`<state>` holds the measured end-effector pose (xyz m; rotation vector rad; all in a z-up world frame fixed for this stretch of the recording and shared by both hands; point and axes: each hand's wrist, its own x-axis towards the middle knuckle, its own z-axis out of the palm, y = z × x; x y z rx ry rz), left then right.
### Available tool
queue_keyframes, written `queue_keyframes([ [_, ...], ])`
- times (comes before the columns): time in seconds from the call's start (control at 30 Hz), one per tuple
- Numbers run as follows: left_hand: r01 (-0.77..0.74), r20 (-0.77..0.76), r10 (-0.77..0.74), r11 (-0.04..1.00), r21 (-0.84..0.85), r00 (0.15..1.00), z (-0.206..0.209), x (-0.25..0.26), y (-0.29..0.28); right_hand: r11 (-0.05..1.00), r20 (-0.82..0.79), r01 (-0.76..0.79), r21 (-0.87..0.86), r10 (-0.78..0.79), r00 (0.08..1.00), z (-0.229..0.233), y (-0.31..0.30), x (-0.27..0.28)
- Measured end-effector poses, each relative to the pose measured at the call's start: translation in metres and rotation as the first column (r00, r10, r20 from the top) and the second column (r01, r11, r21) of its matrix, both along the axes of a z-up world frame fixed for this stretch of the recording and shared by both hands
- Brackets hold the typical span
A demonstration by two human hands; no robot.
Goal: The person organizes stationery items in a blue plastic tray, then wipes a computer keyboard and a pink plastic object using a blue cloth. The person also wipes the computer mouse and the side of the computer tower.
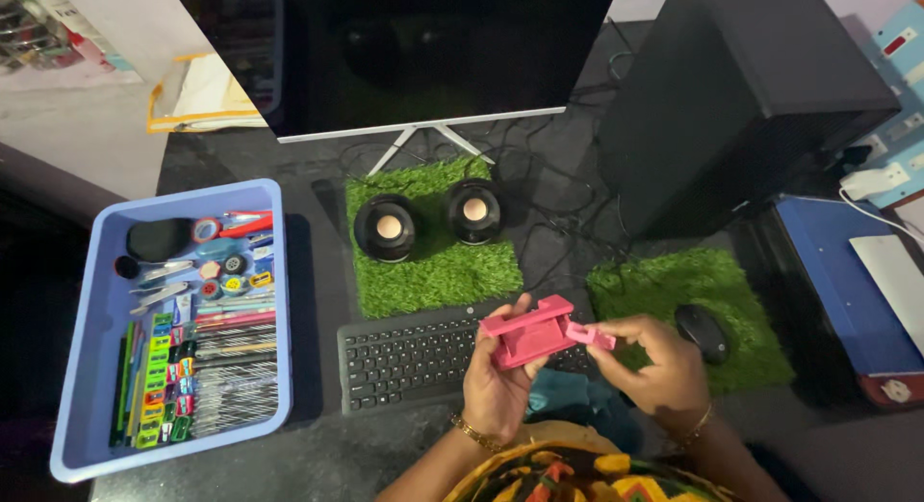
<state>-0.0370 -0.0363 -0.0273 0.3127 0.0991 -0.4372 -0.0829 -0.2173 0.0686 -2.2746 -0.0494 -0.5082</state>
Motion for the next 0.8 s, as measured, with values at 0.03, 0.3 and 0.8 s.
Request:
queue_keyframes([
  [0.03, 0.010, 0.026, -0.010, 1.000, 0.013, 1.000, 0.001, -0.001, 0.000, 0.999, -0.037, 0.042, 0.027, -0.041, 0.998, -0.004, 0.002, 0.004],
  [0.3, 0.006, 0.133, -0.015, 0.998, 0.065, 0.991, 0.012, -0.004, 0.001, 0.879, -0.259, 0.102, 0.465, 0.025, 0.965, -0.043, -0.019, 0.007],
  [0.8, -0.066, 0.284, 0.034, 0.992, 0.106, 0.958, 0.013, -0.003, -0.001, 0.882, -0.099, 0.002, 0.472, 0.050, 0.994, -0.035, -0.062, 0.001],
])
